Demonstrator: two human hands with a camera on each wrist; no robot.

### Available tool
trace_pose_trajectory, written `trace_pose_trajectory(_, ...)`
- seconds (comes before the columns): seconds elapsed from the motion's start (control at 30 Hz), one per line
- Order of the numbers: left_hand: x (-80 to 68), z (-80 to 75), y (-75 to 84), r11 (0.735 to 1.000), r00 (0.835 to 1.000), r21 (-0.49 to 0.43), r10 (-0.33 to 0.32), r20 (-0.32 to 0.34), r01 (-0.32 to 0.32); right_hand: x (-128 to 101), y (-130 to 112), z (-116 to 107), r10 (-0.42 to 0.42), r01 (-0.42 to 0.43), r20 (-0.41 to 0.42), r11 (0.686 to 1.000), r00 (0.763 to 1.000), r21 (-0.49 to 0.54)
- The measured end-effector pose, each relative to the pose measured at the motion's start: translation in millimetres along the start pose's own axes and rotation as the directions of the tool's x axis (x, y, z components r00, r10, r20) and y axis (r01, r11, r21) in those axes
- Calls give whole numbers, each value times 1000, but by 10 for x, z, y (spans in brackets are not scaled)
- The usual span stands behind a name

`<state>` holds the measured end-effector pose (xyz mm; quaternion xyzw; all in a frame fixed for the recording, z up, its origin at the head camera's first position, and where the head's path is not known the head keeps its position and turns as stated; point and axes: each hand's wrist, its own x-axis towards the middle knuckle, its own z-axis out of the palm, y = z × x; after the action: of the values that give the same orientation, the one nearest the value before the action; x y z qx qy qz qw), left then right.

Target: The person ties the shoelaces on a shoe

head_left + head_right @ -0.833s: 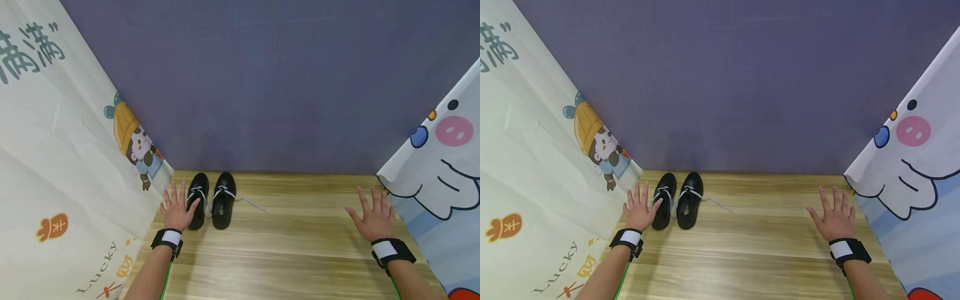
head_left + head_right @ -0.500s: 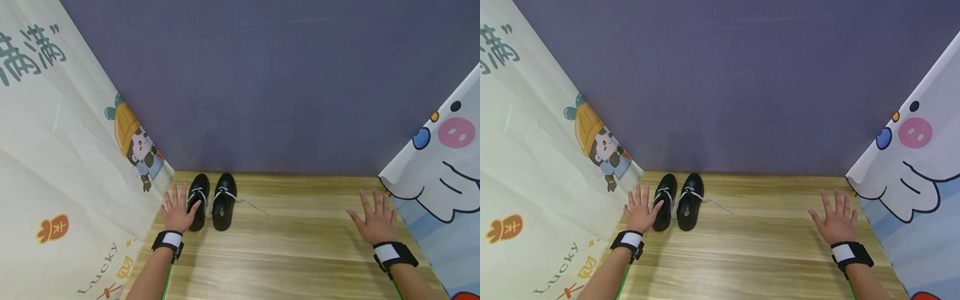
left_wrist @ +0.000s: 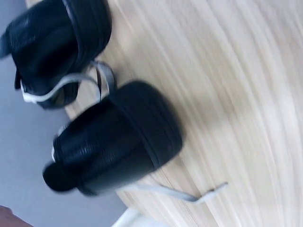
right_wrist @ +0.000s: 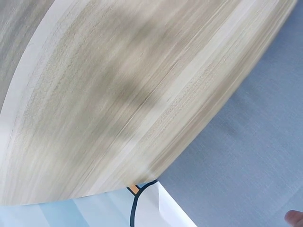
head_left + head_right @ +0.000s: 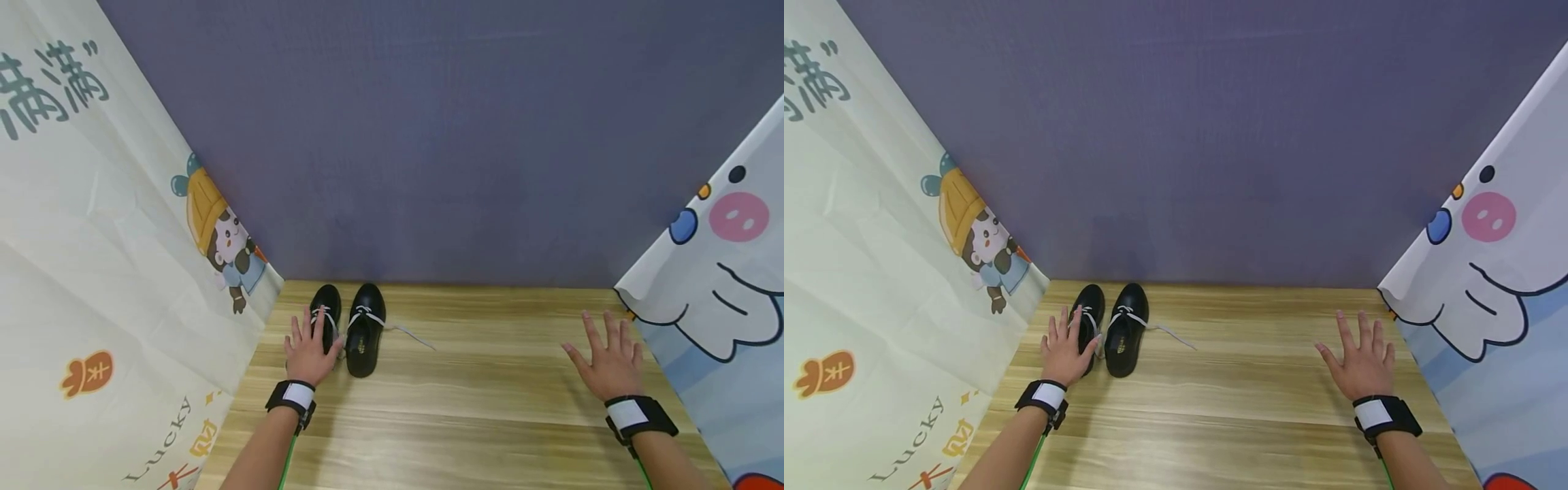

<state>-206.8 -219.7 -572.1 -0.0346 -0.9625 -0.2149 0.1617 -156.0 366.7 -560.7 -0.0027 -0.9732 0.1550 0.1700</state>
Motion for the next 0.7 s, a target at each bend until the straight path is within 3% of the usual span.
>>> trace_pose_trajectory(0.37, -82, 341, 354, 991, 991, -47, 130, 40, -128, -55, -36, -46, -17, 17, -8, 1000, 1000, 3)
trace_pose_trajectory(0.7, -174, 592, 544, 997, 990, -73, 48, 133, -39, -136, -52, -75, -29, 29, -35, 1000, 999, 2)
